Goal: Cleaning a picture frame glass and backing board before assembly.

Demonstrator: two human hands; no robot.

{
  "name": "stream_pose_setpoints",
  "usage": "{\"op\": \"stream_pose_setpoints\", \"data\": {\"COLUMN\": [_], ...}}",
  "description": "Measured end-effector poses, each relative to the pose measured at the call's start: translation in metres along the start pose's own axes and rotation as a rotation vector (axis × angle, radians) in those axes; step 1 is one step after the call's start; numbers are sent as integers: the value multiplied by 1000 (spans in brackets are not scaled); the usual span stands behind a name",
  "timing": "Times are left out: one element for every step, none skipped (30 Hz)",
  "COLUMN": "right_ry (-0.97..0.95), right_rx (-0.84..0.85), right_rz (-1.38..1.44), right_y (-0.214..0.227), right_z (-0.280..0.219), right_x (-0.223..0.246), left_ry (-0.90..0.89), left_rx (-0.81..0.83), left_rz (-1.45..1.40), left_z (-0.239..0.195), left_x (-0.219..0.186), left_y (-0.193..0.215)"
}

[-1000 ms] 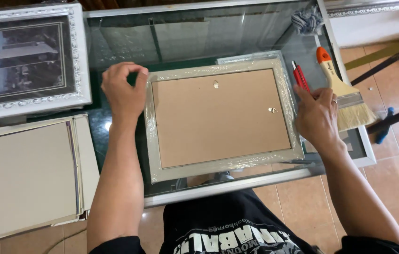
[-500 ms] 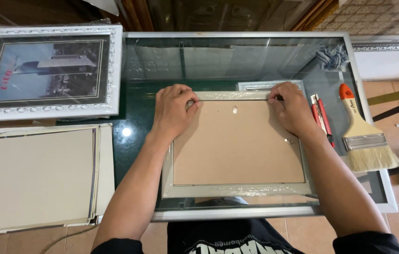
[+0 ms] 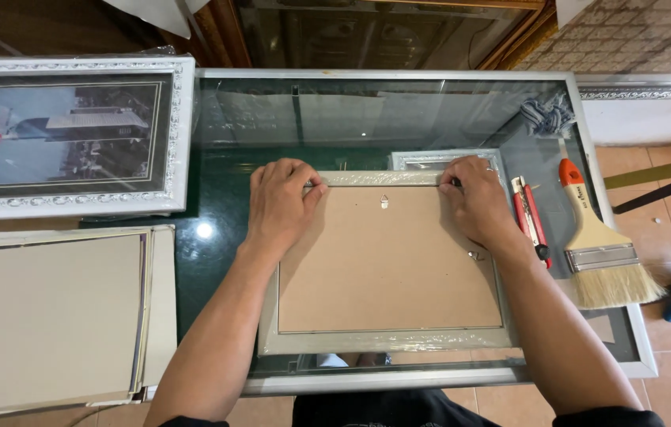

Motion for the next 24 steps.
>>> {"op": "stream_pose_setpoints", "data": {"right_ry": [-4, -5, 4, 8, -1, -9, -13, 6, 36, 43, 47, 52, 52, -72, -197, -198, -301, -404, -400, -439, -481, -481, -494, -507], "right_rx": [6, 13, 3, -7, -1, 6, 15, 7, -12, -14, -30, -46, -55, -4, 55, 53, 65, 78, 69, -8, -74, -71, -84, -97], "right_rz": [4, 3, -1, 1, 6, 11, 14, 10, 2, 1, -52, -106, -108, -224, -341, -343, -353, -363, -366, -340, -313, -316, -306, -296], "right_y": [1, 1, 1, 1, 2, 3, 5, 9, 15, 26, 36, 46, 56, 61, 67, 70, 73, 76, 72, 73, 74, 76, 77, 77], "right_z": [-6, -12, -7, 4, 3, 1, -2, -5, -1, -3, -9, -15, -26, -38, -53, -61, -71, -82, -88, -94, -105, -104, -104, -104], "right_x": [0, 0, 0, 0, -1, -2, 5, 13, 21, 30, 39, 47, 53, 45, 37, 42, 37, 33, 27, 19, 11, 12, 13, 15], "left_ry": [6, 3, -15, -24, 0, 25, 33, 27, 12, 11, -49, -109, -118, -3, 119, 117, 210, 302, 297, 344, 399, 402, 415, 428], "left_rx": [6, 10, 2, -4, 10, 25, 30, 20, -3, -10, -79, -148, -150, -63, 26, 25, 152, 279, 271, 284, 304, 305, 281, 256], "left_rz": [2, -2, -5, -1, -1, 0, 1, -9, -19, -19, 20, 58, 57, 108, 157, 155, 178, 201, 198, 143, 87, 84, 35, -15], "left_z": [-3, -6, 2, 7, 0, -9, -10, -10, -4, -3, -5, -6, -8, -10, -17, -24, -35, -48, -52, -57, -68, -71, -71, -71], "left_x": [-1, -3, -3, 0, 2, 3, 5, 4, 2, -1, -9, -17, -23, -16, -10, -12, -5, 1, 1, 3, 5, 4, 5, 6], "left_y": [1, 2, 4, 3, -1, -5, -4, -2, 1, 7, 19, 31, 41, 43, 45, 54, 52, 51, 56, 58, 60, 60, 64, 67]}}
Point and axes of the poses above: each hand's wrist, its own z-axis towards the middle knuckle, its own y-axis out of the back of the hand, x = y × z, the point moved 9 cm from there along z, towards the middle knuckle, and after that the axes turned 12 degrees about -x, right-handed, at the moved point
